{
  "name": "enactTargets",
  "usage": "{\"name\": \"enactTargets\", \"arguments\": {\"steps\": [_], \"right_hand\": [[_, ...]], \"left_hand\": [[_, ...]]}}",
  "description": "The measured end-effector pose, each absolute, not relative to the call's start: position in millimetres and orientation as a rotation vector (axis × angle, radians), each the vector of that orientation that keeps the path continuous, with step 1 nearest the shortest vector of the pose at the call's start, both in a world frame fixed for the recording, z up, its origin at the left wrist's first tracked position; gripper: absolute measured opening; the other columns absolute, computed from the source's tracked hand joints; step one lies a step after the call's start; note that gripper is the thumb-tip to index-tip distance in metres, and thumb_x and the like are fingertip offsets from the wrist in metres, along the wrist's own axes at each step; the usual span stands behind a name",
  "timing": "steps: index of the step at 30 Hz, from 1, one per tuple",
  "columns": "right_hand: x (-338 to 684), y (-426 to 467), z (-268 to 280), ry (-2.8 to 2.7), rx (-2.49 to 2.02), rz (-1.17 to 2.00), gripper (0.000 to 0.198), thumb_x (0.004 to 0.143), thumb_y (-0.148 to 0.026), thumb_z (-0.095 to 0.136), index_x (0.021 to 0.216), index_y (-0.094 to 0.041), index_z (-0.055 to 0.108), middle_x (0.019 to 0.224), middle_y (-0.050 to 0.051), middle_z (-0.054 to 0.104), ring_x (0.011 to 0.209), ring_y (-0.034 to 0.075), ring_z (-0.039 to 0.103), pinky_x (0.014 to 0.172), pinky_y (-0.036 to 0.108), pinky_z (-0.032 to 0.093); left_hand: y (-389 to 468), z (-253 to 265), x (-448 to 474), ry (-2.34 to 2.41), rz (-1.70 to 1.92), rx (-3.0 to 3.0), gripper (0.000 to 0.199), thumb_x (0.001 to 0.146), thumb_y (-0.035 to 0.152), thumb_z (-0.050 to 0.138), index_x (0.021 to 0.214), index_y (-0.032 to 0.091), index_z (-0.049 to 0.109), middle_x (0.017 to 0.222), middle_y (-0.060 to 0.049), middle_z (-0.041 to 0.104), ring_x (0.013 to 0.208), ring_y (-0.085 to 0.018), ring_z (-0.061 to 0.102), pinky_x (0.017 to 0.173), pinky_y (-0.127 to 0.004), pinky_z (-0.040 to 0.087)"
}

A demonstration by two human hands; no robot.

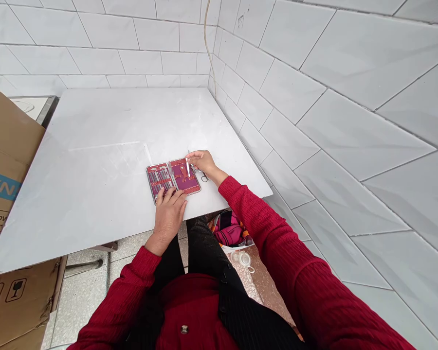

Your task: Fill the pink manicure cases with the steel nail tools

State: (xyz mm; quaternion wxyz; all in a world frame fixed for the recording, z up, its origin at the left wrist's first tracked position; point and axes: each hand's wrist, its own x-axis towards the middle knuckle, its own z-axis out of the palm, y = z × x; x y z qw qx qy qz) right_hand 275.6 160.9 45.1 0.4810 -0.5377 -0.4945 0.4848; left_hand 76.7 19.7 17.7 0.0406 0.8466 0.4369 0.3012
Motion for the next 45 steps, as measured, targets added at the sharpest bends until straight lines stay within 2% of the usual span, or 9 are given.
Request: {"name": "enactTargets", "arguments": {"steps": [4,9,13,16,22,29,39,42,45], "right_hand": [[277,163,42,-1.319,-1.398,1.055,0.007,0.077,-0.014,0.074,0.082,-0.017,0.079,0.069,-0.002,0.070,0.058,0.010,0.056,0.059,0.023,0.048],[275,163,36,-1.595,-1.491,0.735,0.023,0.086,-0.009,0.062,0.088,-0.020,0.082,0.093,0.002,0.075,0.082,0.016,0.064,0.081,0.030,0.052],[272,158,31,-1.736,-1.537,0.573,0.035,0.093,-0.006,0.051,0.101,-0.019,0.082,0.104,0.006,0.071,0.092,0.019,0.063,0.085,0.032,0.050],[272,154,28,-1.795,-1.561,0.531,0.037,0.096,-0.006,0.048,0.106,-0.019,0.081,0.106,0.007,0.069,0.094,0.020,0.062,0.088,0.033,0.049],[271,144,22,-1.842,-1.545,0.482,0.037,0.097,-0.006,0.047,0.101,-0.019,0.081,0.104,0.006,0.067,0.094,0.019,0.062,0.084,0.032,0.049],[270,126,21,-1.865,-1.604,0.397,0.038,0.098,-0.007,0.047,0.112,-0.019,0.080,0.105,0.007,0.067,0.091,0.019,0.062,0.078,0.031,0.049],[274,123,27,-1.979,-1.578,0.353,0.038,0.099,-0.008,0.048,0.121,-0.021,0.076,0.107,0.006,0.067,0.095,0.019,0.062,0.081,0.030,0.049],[282,128,36,-1.908,-1.617,0.336,0.035,0.098,-0.011,0.051,0.122,-0.020,0.075,0.110,0.006,0.069,0.096,0.019,0.063,0.082,0.030,0.049],[290,135,47,-1.827,-1.739,0.324,0.026,0.098,-0.017,0.056,0.114,-0.019,0.077,0.111,0.006,0.070,0.091,0.018,0.064,0.079,0.029,0.048]], "left_hand": [[20,16,77,1.338,0.923,2.624,0.032,0.105,0.024,0.044,0.118,0.023,0.073,0.126,-0.007,0.076,0.130,-0.033,0.060,0.120,-0.063,0.034],[20,16,77,1.344,0.930,2.650,0.033,0.105,0.024,0.044,0.122,0.023,0.073,0.124,-0.008,0.076,0.128,-0.033,0.061,0.120,-0.062,0.037],[19,17,78,1.349,0.912,2.670,0.033,0.106,0.024,0.044,0.122,0.023,0.072,0.125,-0.008,0.075,0.129,-0.032,0.061,0.120,-0.062,0.037],[19,18,78,1.353,0.900,2.675,0.033,0.106,0.024,0.044,0.121,0.022,0.072,0.124,-0.009,0.076,0.129,-0.032,0.061,0.120,-0.061,0.038],[19,18,79,1.358,0.895,2.698,0.033,0.105,0.024,0.044,0.122,0.023,0.072,0.125,-0.009,0.075,0.130,-0.032,0.061,0.120,-0.061,0.038],[19,17,79,1.344,0.882,2.711,0.032,0.105,0.021,0.045,0.119,0.020,0.073,0.125,-0.009,0.076,0.129,-0.033,0.061,0.120,-0.061,0.037],[18,15,78,1.354,0.893,2.791,0.031,0.105,0.019,0.046,0.120,0.019,0.073,0.126,-0.008,0.076,0.128,-0.033,0.062,0.119,-0.060,0.038],[18,15,78,1.347,0.888,2.804,0.031,0.105,0.018,0.046,0.121,0.019,0.072,0.127,-0.008,0.075,0.129,-0.033,0.061,0.119,-0.060,0.038],[18,14,78,1.349,0.885,2.815,0.030,0.105,0.018,0.046,0.120,0.018,0.072,0.127,-0.008,0.075,0.129,-0.034,0.061,0.118,-0.060,0.039]]}}
